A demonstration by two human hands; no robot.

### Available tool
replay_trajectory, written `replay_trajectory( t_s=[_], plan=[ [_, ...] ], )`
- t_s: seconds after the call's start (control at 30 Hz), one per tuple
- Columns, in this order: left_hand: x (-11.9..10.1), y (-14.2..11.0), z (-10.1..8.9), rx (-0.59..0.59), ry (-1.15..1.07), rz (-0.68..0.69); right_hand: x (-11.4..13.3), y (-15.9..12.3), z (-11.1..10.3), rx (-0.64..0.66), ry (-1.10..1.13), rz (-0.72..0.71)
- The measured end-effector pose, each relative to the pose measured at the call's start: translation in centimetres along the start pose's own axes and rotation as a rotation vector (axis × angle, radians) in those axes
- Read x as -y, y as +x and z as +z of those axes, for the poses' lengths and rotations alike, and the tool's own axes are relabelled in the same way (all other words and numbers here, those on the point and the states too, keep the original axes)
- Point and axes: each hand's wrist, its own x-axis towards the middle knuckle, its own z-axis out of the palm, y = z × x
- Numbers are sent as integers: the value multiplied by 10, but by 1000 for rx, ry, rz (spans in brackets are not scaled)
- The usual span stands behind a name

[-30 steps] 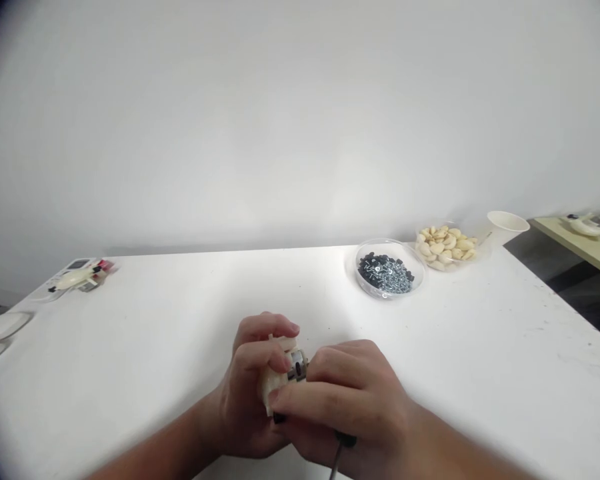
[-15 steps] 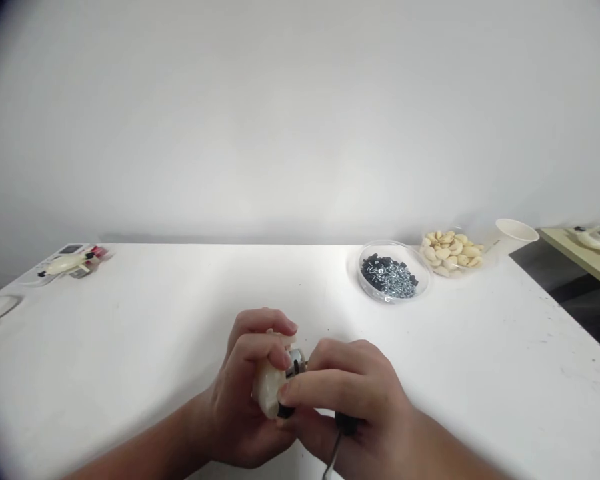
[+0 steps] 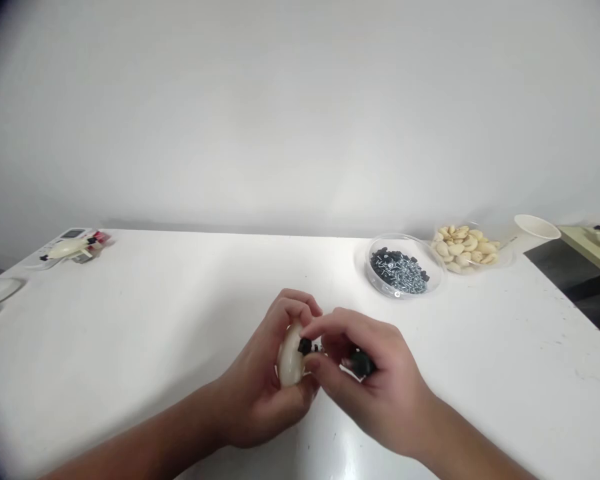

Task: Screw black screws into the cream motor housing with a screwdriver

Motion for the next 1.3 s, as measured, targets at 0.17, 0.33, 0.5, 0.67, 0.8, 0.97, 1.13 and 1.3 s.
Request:
replay_trajectory(
  t_s=[0.17,0.33,0.5,0.67,0.8,0.97,1.13,1.3],
  plan=[
    [3,-3,4,75,-165,-235,-9,4,-1,14,240,262],
    [8,-4,2,81,-151,-121,-9,9,1,-4,392,360],
    [6,-5,4,87,-187,-59,-6,12,3,1,511,371],
    [8,-9,7,34,-107,37,-1,12,4,36,601,368],
    [9,-10,7,-41,10,199,0,7,3,76,549,250],
    [8,-9,8,-104,118,259,-1,2,2,64,281,-29],
    [6,-6,9,-25,19,257,4,0,5,-1,43,-159],
    [5,-2,9,101,-154,208,8,1,6,-41,-50,-191]
  ],
)
